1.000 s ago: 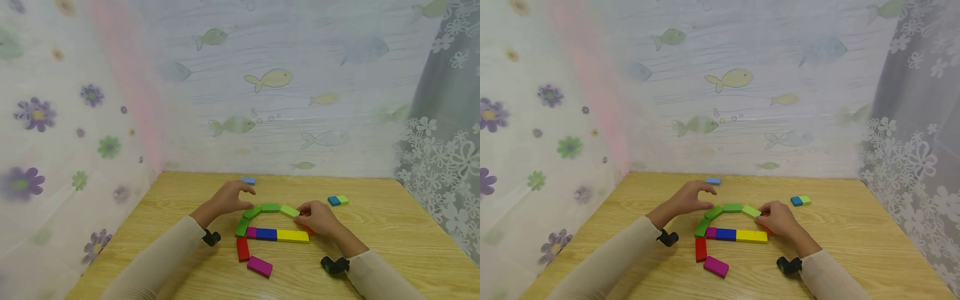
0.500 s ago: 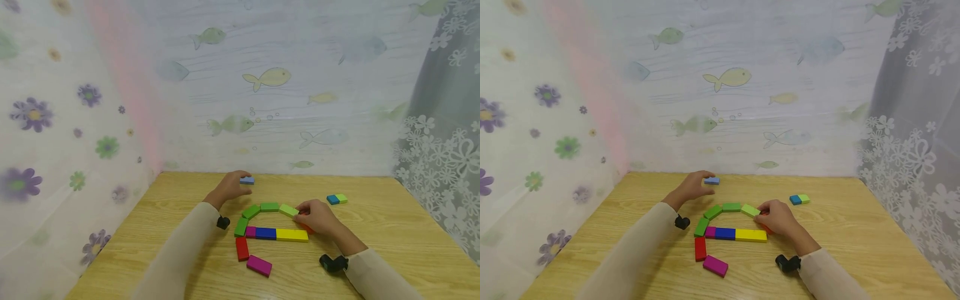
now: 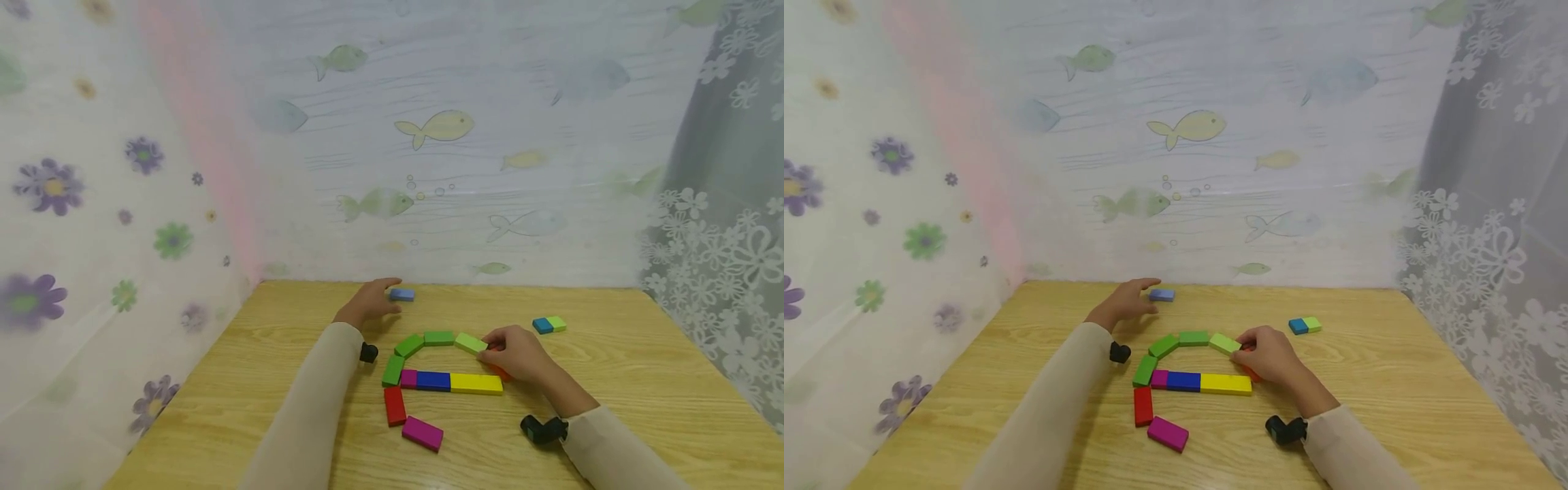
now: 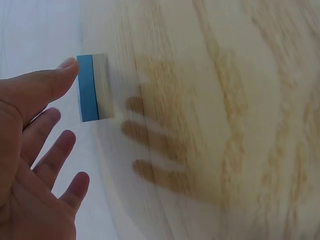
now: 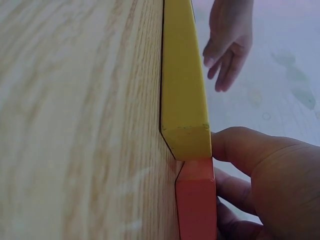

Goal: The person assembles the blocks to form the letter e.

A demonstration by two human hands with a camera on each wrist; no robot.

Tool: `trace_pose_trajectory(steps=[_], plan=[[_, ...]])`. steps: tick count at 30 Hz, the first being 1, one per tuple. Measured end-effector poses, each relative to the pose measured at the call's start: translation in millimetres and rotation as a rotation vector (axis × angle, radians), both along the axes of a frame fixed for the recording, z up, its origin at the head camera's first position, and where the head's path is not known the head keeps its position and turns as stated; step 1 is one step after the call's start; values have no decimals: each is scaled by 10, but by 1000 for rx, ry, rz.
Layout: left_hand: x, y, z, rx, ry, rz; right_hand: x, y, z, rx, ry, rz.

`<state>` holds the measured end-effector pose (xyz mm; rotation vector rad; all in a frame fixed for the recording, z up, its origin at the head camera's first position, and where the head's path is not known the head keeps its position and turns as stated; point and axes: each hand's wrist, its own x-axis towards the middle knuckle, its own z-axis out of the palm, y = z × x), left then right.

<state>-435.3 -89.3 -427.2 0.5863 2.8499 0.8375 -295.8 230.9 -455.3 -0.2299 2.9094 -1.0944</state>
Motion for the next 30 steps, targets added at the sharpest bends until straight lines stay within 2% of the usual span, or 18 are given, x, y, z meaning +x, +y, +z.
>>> trace_pose_trajectory(steps=[4, 7, 15, 17, 20, 24, 27, 30], plan=[[-11, -36, -21, -12, -36, -47, -2, -1, 7, -6, -6, 3], [-3, -62, -33, 16, -52, -58, -4, -2, 15, -7, -6, 7], [48, -98, -8, 108, -16, 12, -6, -2, 32, 4, 1, 7], [27, -101, -27, 126, 0, 26, -6, 3, 33, 6, 1, 7], [-40, -99, -111, 104, 26, 37, -2, 11, 35, 7, 4, 8], [-132, -72, -239, 6, 91, 21, 3, 15, 19, 10, 9, 6], [-134, -43, -264, -48, 141, 5, 6, 16, 2, 7, 3, 7], [-92, -13, -234, -46, 157, 14, 5, 23, 3, 1, -1, 13]])
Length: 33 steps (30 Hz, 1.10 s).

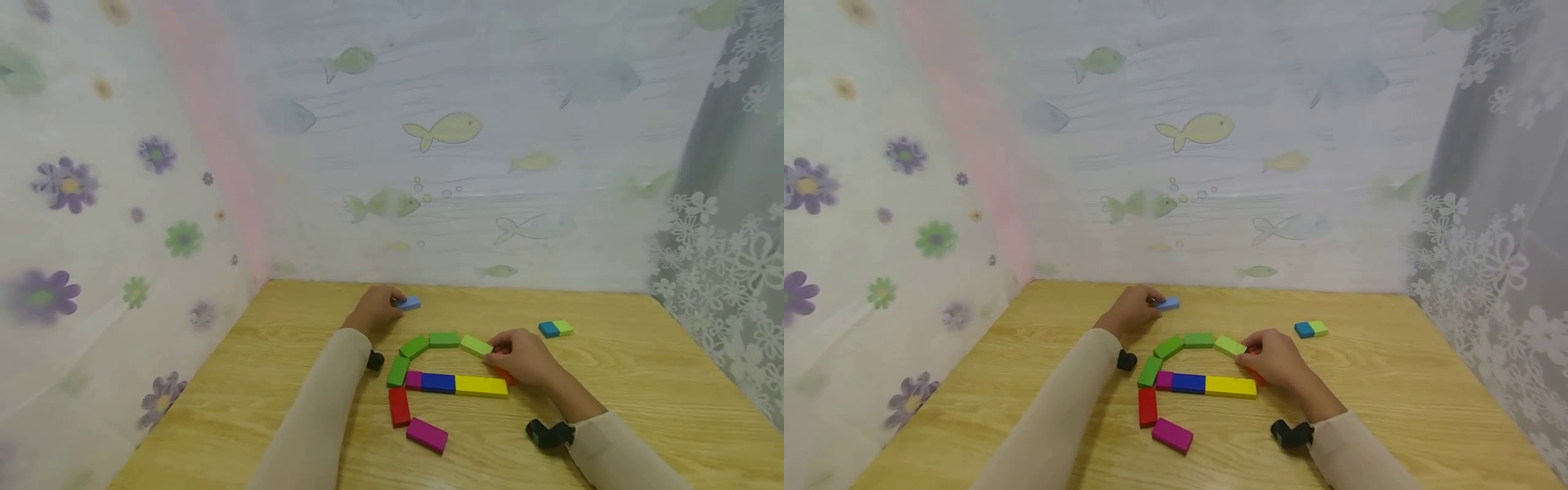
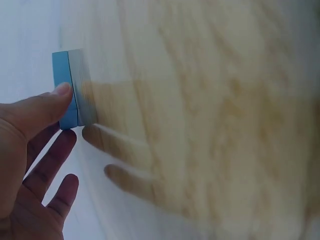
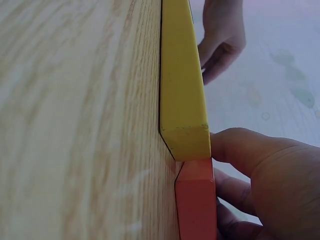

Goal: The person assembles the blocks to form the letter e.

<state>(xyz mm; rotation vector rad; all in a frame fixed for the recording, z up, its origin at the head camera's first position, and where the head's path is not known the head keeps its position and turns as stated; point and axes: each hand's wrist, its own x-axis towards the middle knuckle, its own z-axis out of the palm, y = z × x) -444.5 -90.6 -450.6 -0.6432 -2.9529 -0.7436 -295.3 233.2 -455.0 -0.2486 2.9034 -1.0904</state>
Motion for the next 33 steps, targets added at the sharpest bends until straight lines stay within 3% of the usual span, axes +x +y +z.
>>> trace_pose_trajectory(steps=[5, 15, 20, 33], plan=[[59, 63, 66, 38, -4, 7, 13, 38, 12, -2, 0, -7], [77, 93, 130, 79, -44, 17, 33, 66, -4, 3, 3, 2], [123, 97, 218, 118, -10, -15, 15, 43, -10, -1, 3, 1], [279, 43, 331, 92, 47, -81, -14, 5, -10, 3, 5, 6]])
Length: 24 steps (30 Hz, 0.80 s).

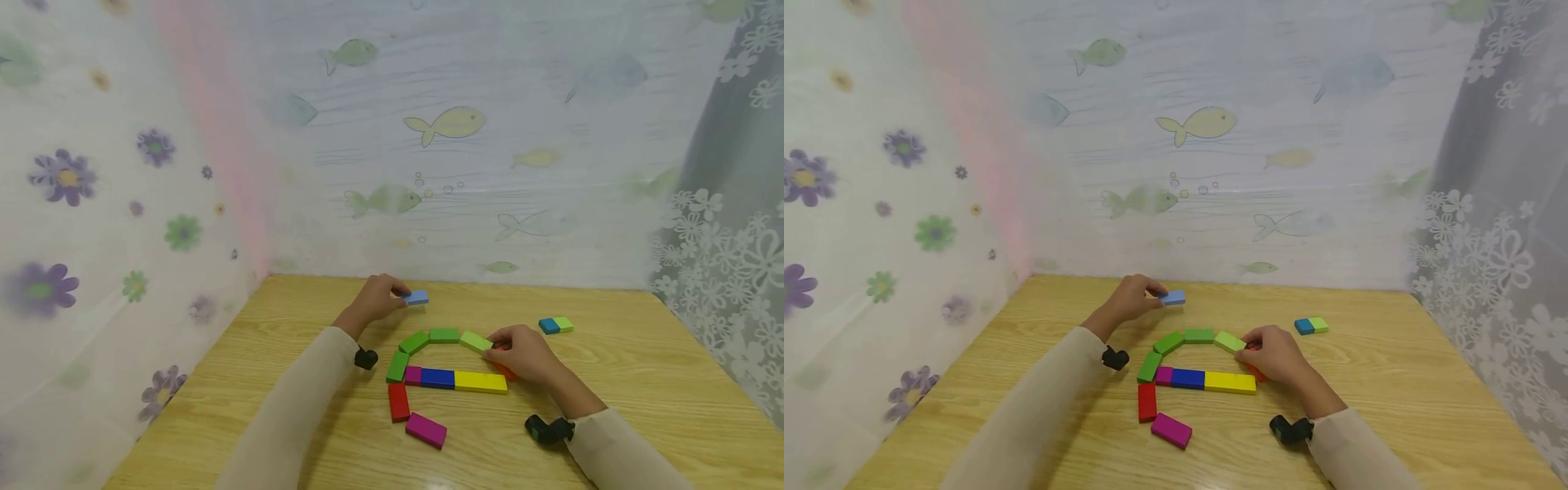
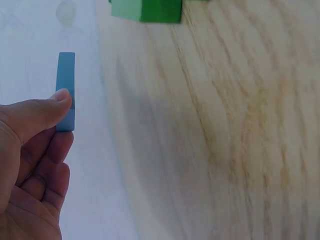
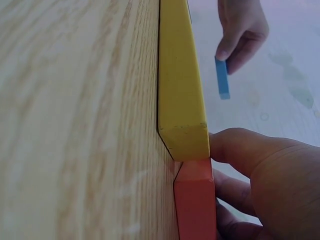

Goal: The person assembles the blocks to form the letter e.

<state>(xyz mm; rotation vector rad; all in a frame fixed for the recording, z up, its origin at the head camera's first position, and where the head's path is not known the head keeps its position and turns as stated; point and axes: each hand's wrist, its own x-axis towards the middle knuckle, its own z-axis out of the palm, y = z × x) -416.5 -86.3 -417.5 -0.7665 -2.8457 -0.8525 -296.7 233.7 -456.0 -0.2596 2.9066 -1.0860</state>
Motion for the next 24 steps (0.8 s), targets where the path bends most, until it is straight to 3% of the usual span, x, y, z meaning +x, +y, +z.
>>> trace_pose_trajectory(steps=[16, 24], plan=[[302, 90, 78, -28, 23, -155, 16, -10, 22, 2, -10, -5], [534, 109, 109, -36, 49, -217, 14, -1, 9, 1, -12, -5]])
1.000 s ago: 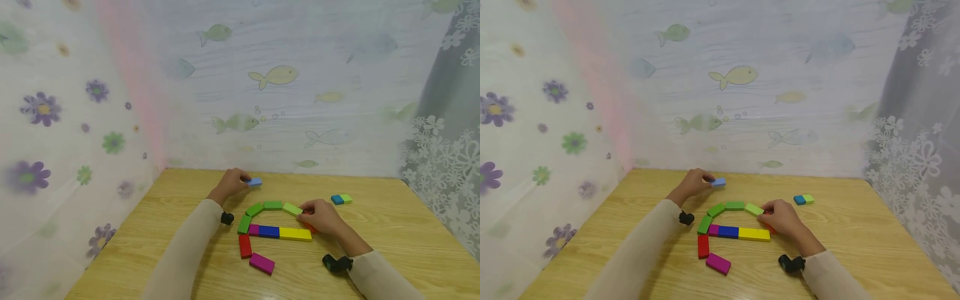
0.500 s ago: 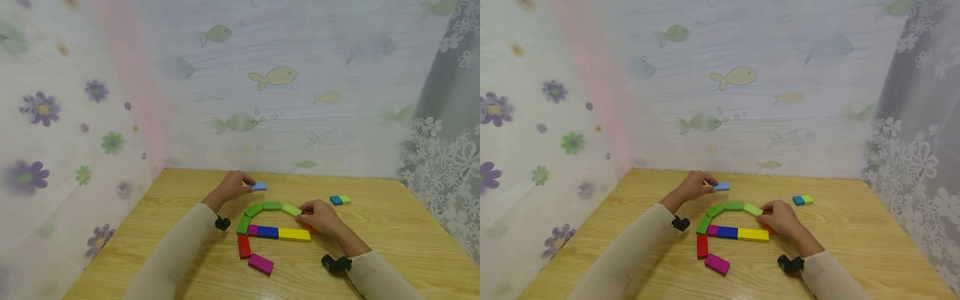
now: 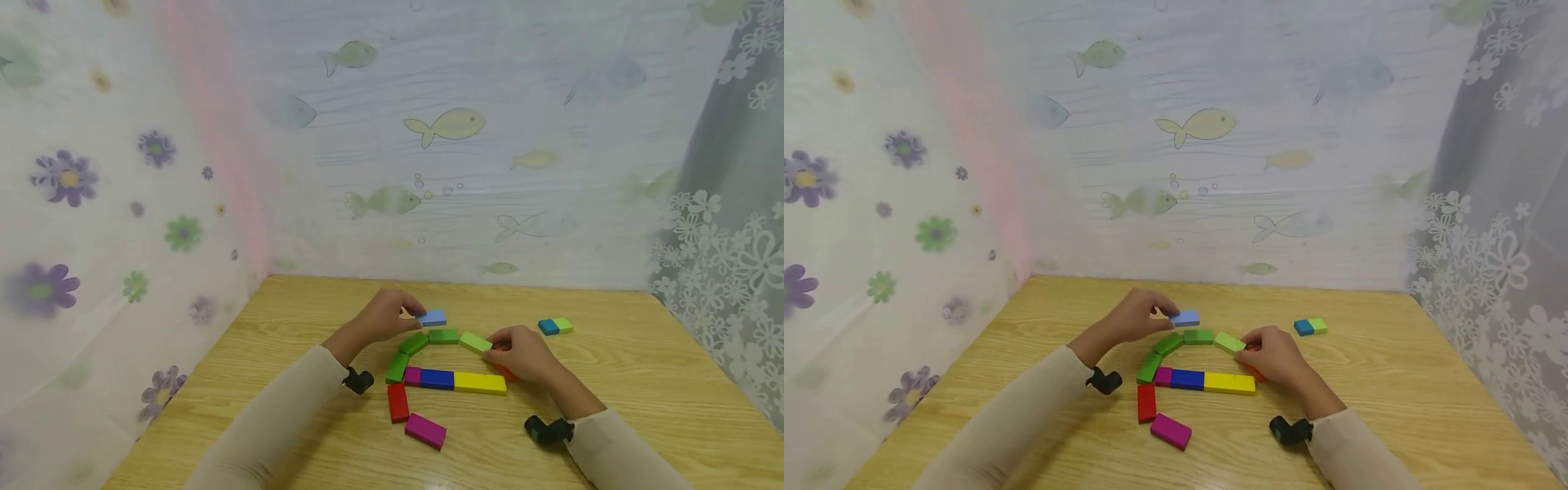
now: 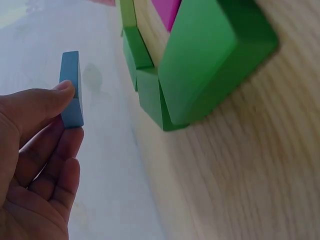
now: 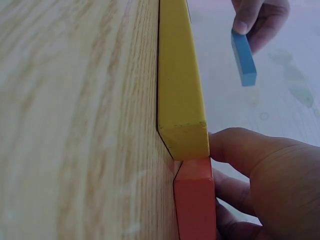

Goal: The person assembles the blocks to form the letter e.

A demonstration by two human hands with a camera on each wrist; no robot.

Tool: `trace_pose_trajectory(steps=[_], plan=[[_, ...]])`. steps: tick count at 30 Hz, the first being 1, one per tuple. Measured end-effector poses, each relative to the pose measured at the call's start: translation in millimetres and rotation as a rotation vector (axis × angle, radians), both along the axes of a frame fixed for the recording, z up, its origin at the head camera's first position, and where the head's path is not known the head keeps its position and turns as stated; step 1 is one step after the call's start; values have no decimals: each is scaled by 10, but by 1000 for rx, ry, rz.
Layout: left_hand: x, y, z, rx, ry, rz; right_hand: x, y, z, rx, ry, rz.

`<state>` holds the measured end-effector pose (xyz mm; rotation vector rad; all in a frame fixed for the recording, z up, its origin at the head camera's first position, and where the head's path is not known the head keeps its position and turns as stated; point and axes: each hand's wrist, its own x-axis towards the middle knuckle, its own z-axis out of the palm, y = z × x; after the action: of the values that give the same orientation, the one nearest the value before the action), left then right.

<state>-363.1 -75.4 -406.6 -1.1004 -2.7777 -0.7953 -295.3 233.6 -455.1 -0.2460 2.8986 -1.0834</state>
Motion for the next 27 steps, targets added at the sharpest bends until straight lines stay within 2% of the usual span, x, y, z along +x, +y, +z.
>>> trace_pose_trajectory(steps=[7, 14, 20, 27], plan=[[216, 33, 1, 15, 20, -45, 4, -4, -5, -2, -4, -7], [432, 80, -12, 38, 27, -143, 3, -6, 0, -5, -6, -12], [580, 95, -25, 61, 15, -196, 13, -8, 16, -13, -10, -6], [782, 125, -43, 61, 34, -211, 9, -10, 11, -13, -10, -6]])
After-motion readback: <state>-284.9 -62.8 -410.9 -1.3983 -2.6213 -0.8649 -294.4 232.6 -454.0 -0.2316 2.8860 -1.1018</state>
